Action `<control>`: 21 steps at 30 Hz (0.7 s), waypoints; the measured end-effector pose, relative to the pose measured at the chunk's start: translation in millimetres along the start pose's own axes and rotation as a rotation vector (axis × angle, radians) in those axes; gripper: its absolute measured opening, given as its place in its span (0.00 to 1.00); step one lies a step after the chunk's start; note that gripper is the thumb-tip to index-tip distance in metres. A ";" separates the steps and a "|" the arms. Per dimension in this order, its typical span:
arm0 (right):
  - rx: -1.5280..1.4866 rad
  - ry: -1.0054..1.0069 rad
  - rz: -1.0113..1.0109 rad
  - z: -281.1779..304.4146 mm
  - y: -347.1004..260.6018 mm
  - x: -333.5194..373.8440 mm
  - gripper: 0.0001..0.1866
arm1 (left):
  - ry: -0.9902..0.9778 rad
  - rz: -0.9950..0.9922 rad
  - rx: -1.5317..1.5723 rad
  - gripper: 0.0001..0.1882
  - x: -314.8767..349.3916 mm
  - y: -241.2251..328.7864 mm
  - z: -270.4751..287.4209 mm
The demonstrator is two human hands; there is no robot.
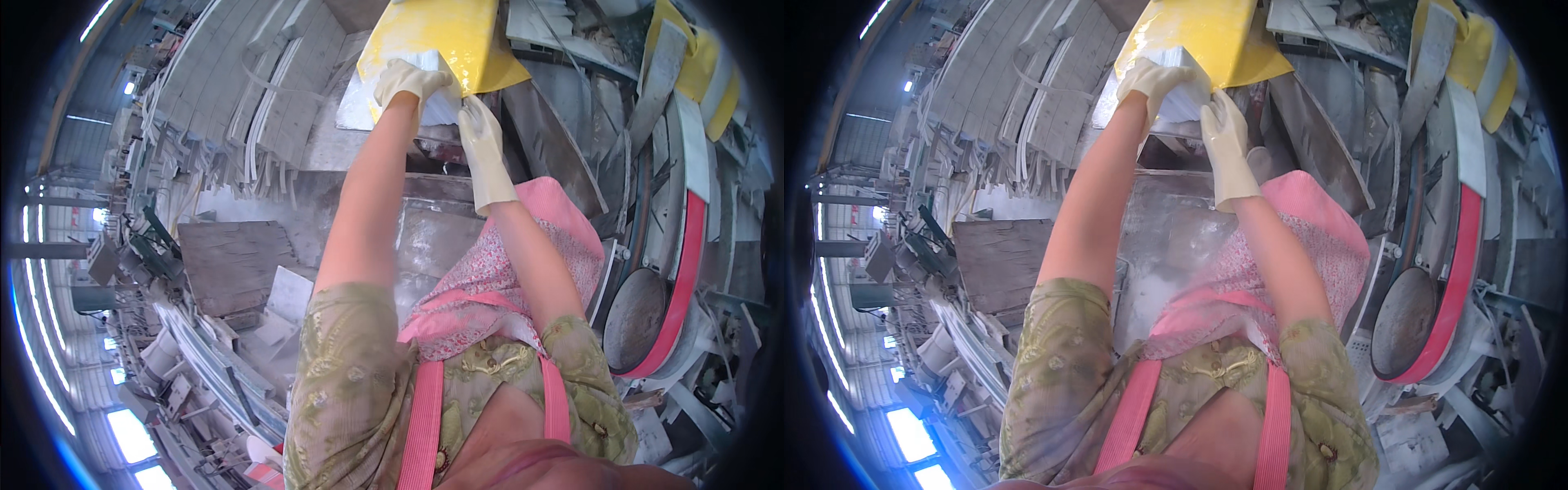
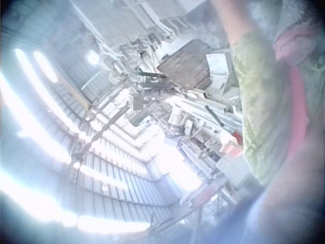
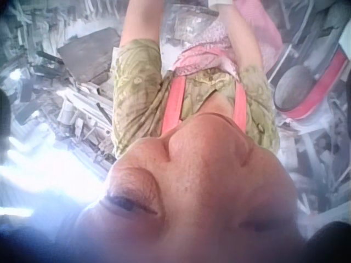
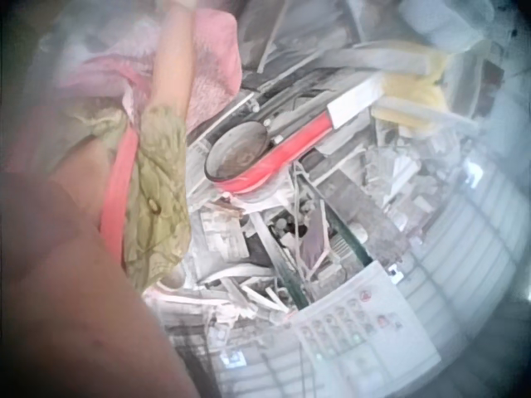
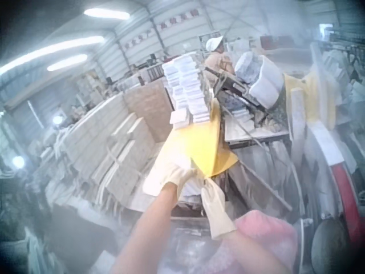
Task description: The person repeatedly picks up small white rectangular blocks and places them onto a yellow surface. The person handles the blocks one at a time, stacking them in a pile on the yellow surface.
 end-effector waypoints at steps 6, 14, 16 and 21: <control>-0.340 -0.205 -0.404 -29.0 2.9 19.0 0.31 | -0.371 -0.159 0.676 0.39 7.8 -29.5 26.1; 0.459 -0.461 -0.013 -62.8 -42.3 2.8 0.26 | -0.363 0.069 0.944 0.34 7.8 -78.0 30.5; 0.950 -0.509 0.186 -66.5 -50.5 -1.4 0.33 | -0.333 -0.097 0.919 0.35 -10.5 -68.4 38.0; 1.054 -0.309 0.755 -84.7 -89.8 -48.0 0.25 | -0.451 -0.205 1.011 0.33 -69.3 -37.8 55.8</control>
Point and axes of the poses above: each hand's wrist, its own x-axis away from the middle knuckle, its own z-axis out of the back of the hand, y = z × x, the point moved 8 cm from there along -x, towards the middle knuckle, and after that the axes turned 13 degrees about x, right-handed, at the moved point
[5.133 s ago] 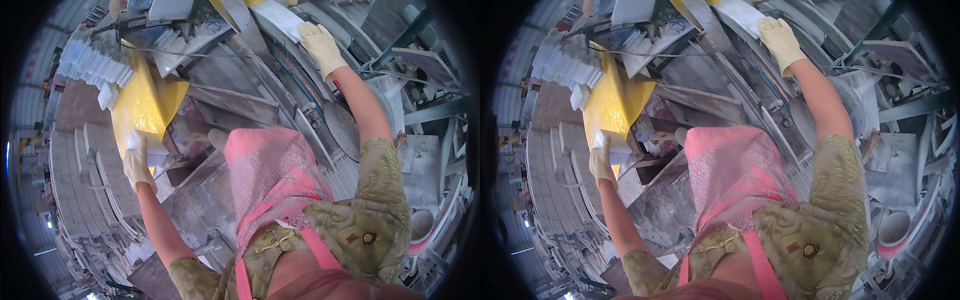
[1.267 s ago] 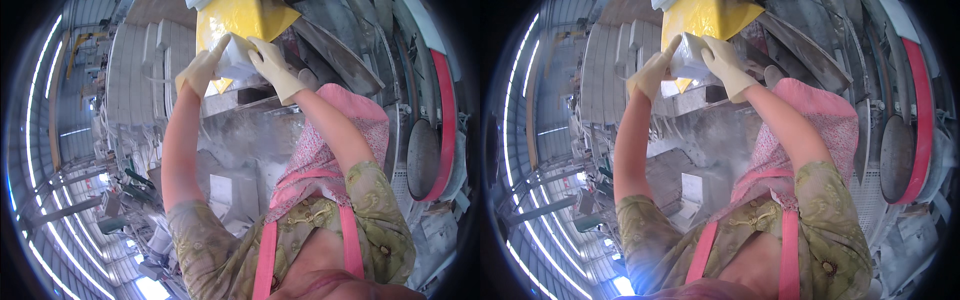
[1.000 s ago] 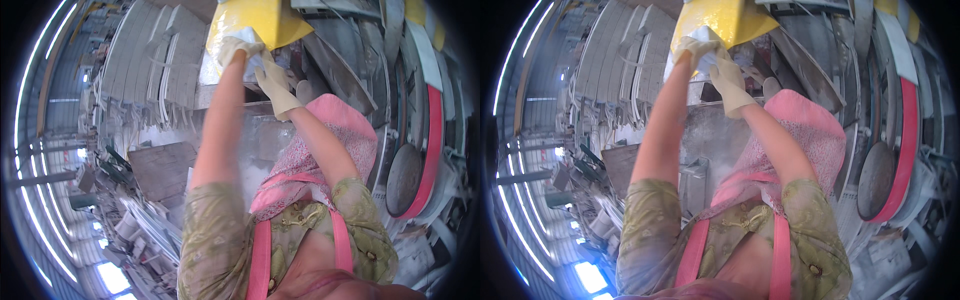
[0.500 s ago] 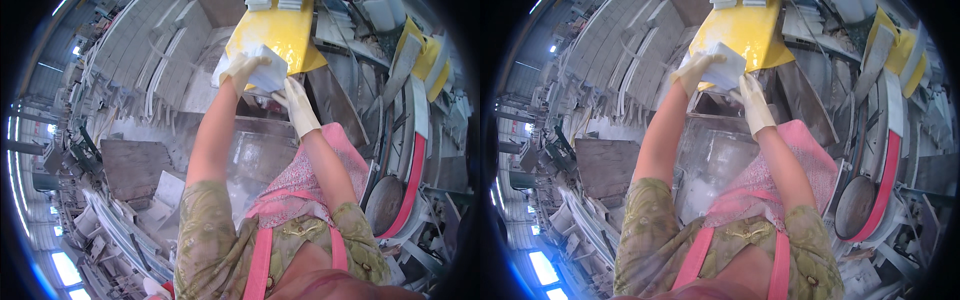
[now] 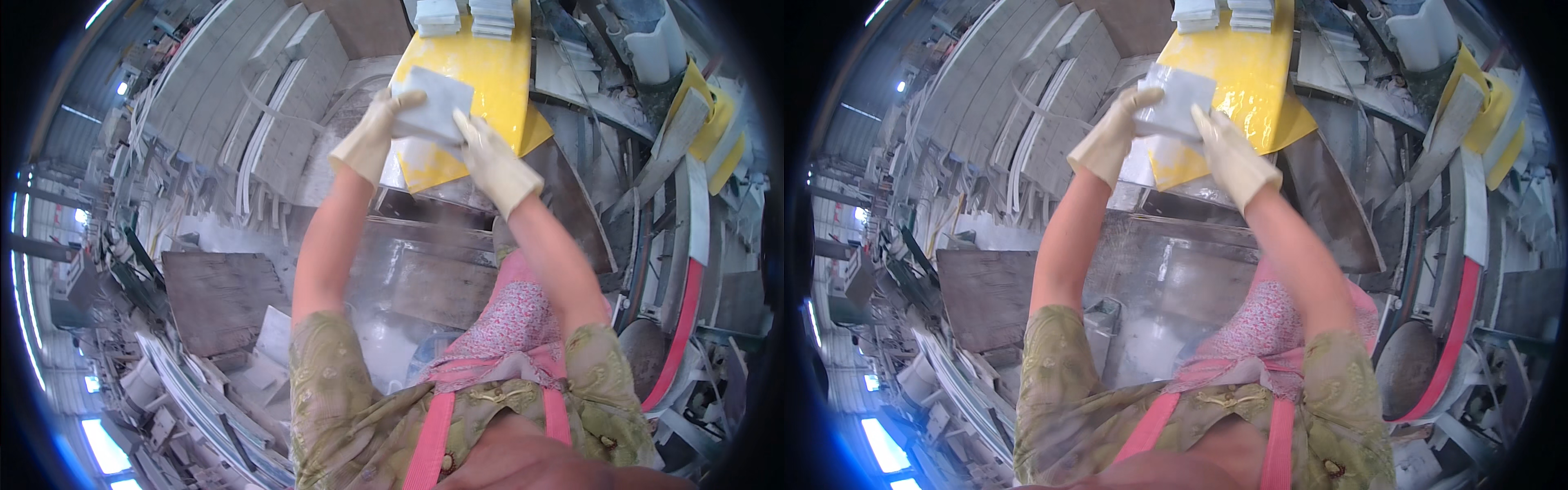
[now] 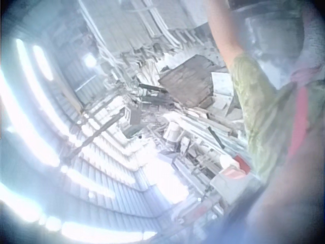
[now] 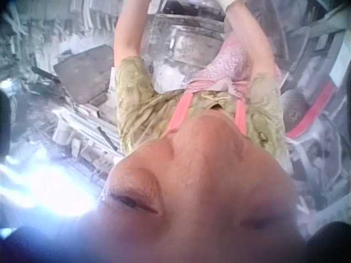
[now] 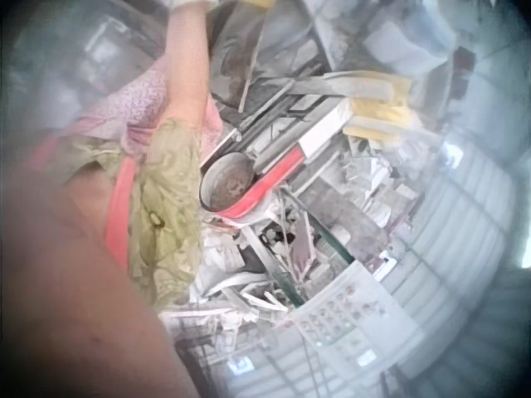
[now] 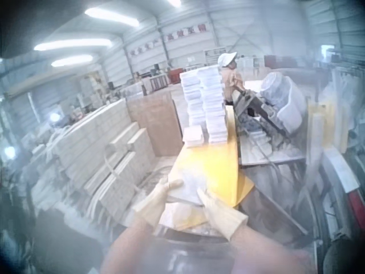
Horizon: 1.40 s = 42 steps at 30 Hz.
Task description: The person repeatedly picks up small white rectangular blocks and places them onto a yellow surface. The person handles the blocks one at a time, stacking them in a pile on the yellow surface.
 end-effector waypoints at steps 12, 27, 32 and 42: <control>-0.772 -0.360 -0.625 -139.8 94.7 -85.1 0.29 | 0.321 0.069 -0.041 0.21 -110.9 0.9 73.3; -0.717 -0.316 -0.342 -164.7 104.7 -41.7 0.28 | 0.332 0.304 0.098 0.27 -148.3 -34.5 139.1; -0.542 -0.384 -0.263 -156.3 98.9 -45.0 0.28 | 0.187 0.300 -0.157 0.28 -152.7 -23.6 144.6; -0.654 -0.460 -0.361 -137.6 91.3 -42.9 0.29 | 0.312 0.275 -0.155 0.31 -139.9 -32.9 145.4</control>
Point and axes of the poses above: each hand's wrist, its own x-axis away from the middle knuckle, its own z-axis out of the back of the hand, y = z × x, the point moved 8 cm from there along -x, towards the middle knuckle, and after that the axes turned 13 degrees about x, right-handed, at the moved point
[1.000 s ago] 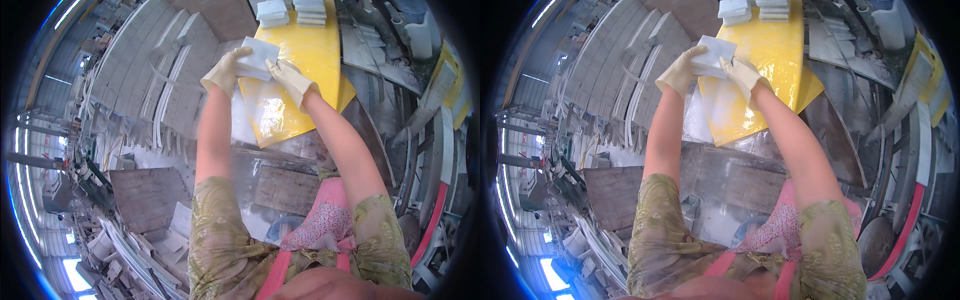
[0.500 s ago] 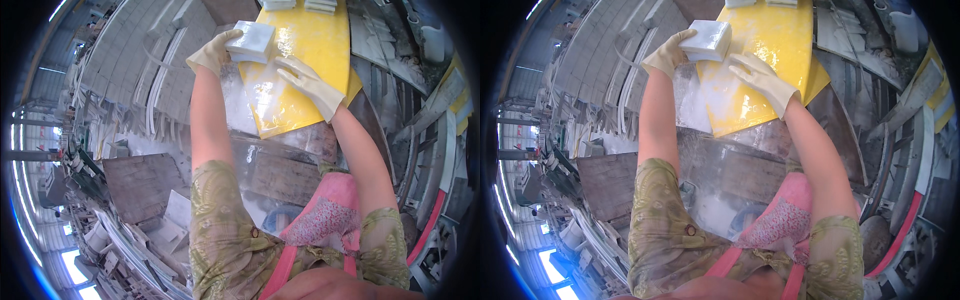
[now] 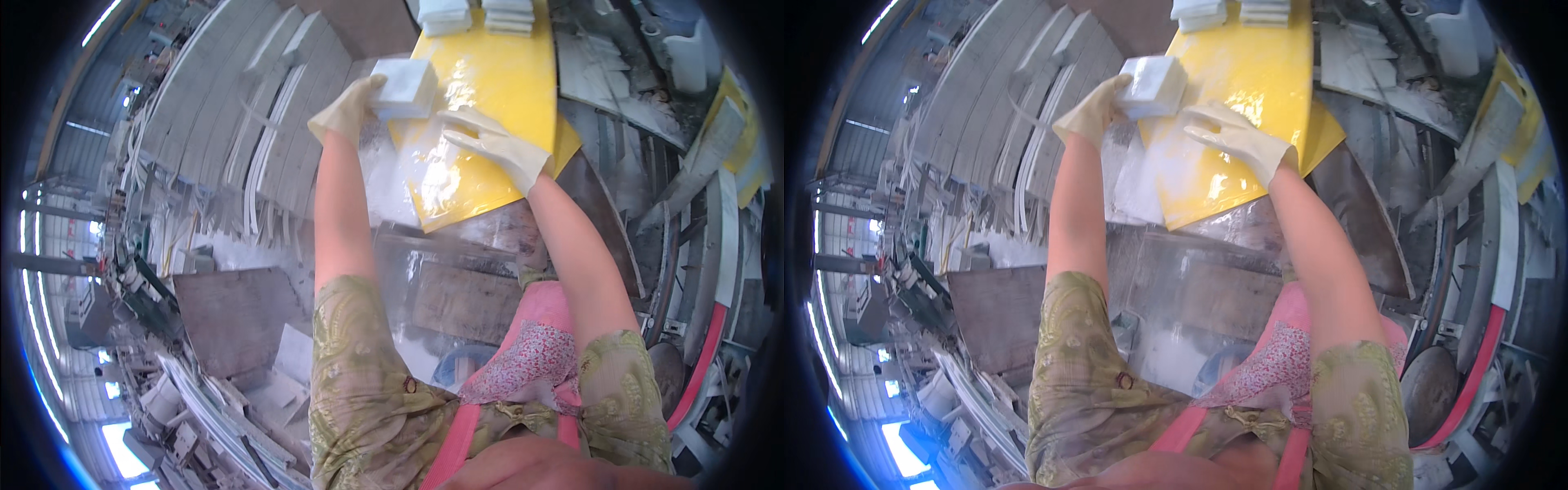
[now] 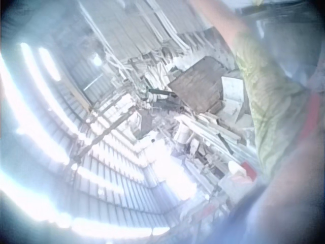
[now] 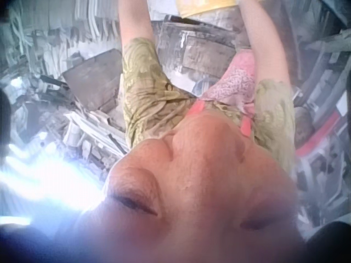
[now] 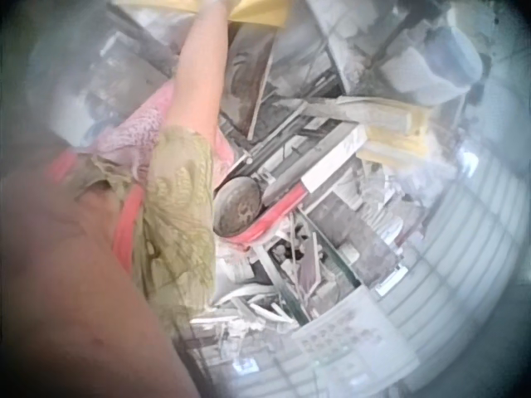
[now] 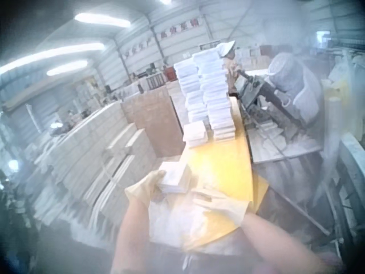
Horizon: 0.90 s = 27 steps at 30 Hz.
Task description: The person repeatedly picks up small white rectangular blocks and places them onto a yellow surface. The person handles the blocks one at a time, stacking them in a pile on the yellow surface.
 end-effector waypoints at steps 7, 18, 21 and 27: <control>-0.203 0.290 0.036 101.5 -1.2 57.3 0.25 | 0.510 -0.760 -0.214 0.32 103.4 57.3 15.3; 0.107 1.245 -0.773 252.1 86.7 628.1 0.27 | 0.190 -0.805 -0.028 0.13 213.1 -55.3 -29.0; 0.410 1.232 -0.912 229.7 54.4 736.1 0.19 | 0.140 -0.755 -0.153 0.14 205.0 -62.8 -69.6; 0.434 1.374 -1.080 166.8 61.7 825.9 0.20 | -0.030 -0.955 -0.492 0.12 194.8 -78.5 -171.0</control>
Point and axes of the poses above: each hand's wrist, its own x-axis away from the middle knuckle, its own z-axis out of the back of the hand, y = z × x, the point moved 8 cm from there along -x, towards the middle knuckle, and after that the axes turned 13 degrees about x, right-handed, at the moved point
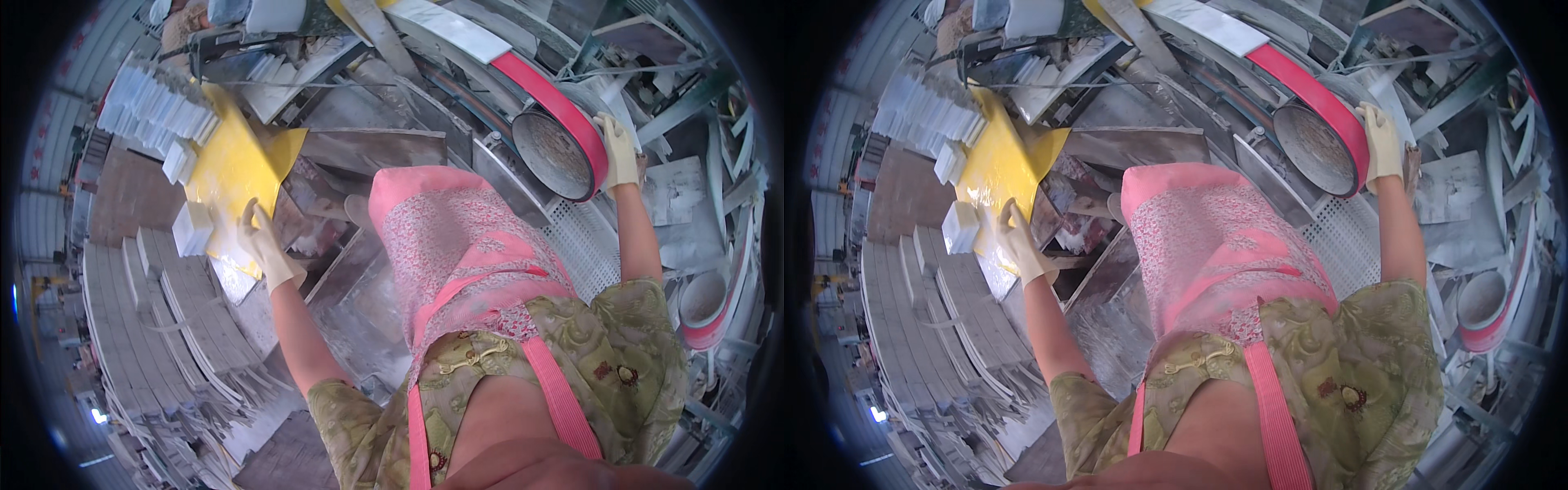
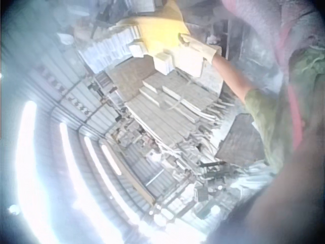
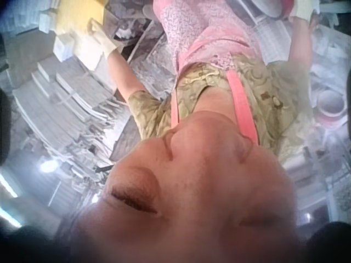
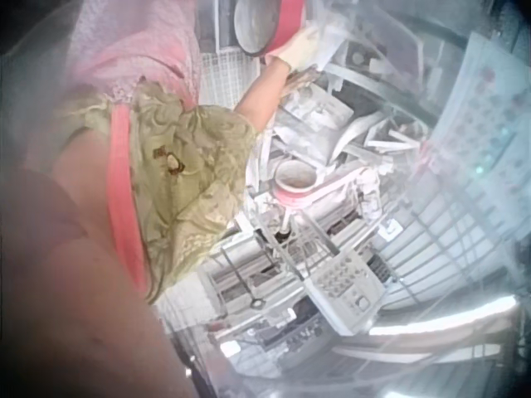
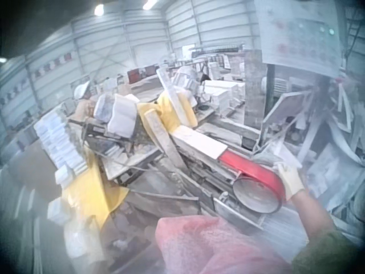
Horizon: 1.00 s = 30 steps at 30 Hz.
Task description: The person repeatedly picks up small white rectangular blocks and places them onto a yellow surface. The person handles the blocks one at a time, stacking them in a pile on the yellow surface.
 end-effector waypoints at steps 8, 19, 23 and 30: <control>-0.167 0.043 0.102 -9.4 -38.6 19.3 0.18 | -0.366 -0.457 -0.242 0.09 15.1 49.6 -76.9; 0.230 -0.242 0.738 -125.3 -153.5 84.4 0.13 | -0.322 -0.483 -0.290 0.11 29.9 63.1 -70.9; 0.752 -0.502 0.406 -156.3 -67.5 134.2 0.15 | -0.318 -0.459 -0.277 0.11 29.1 62.7 -68.7; 0.867 -0.649 0.027 -193.5 27.1 160.6 0.17 | -0.307 -0.400 -0.288 0.10 28.0 57.9 -68.0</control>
Point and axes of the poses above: each hand's wrist, its own x-axis away from the middle knuckle, its own z-axis out of the back of the hand, y = z × x, the point moved 8 cm from there along -x, towards the middle knuckle, and after that the axes turned 13 degrees about x, right-handed, at the moved point
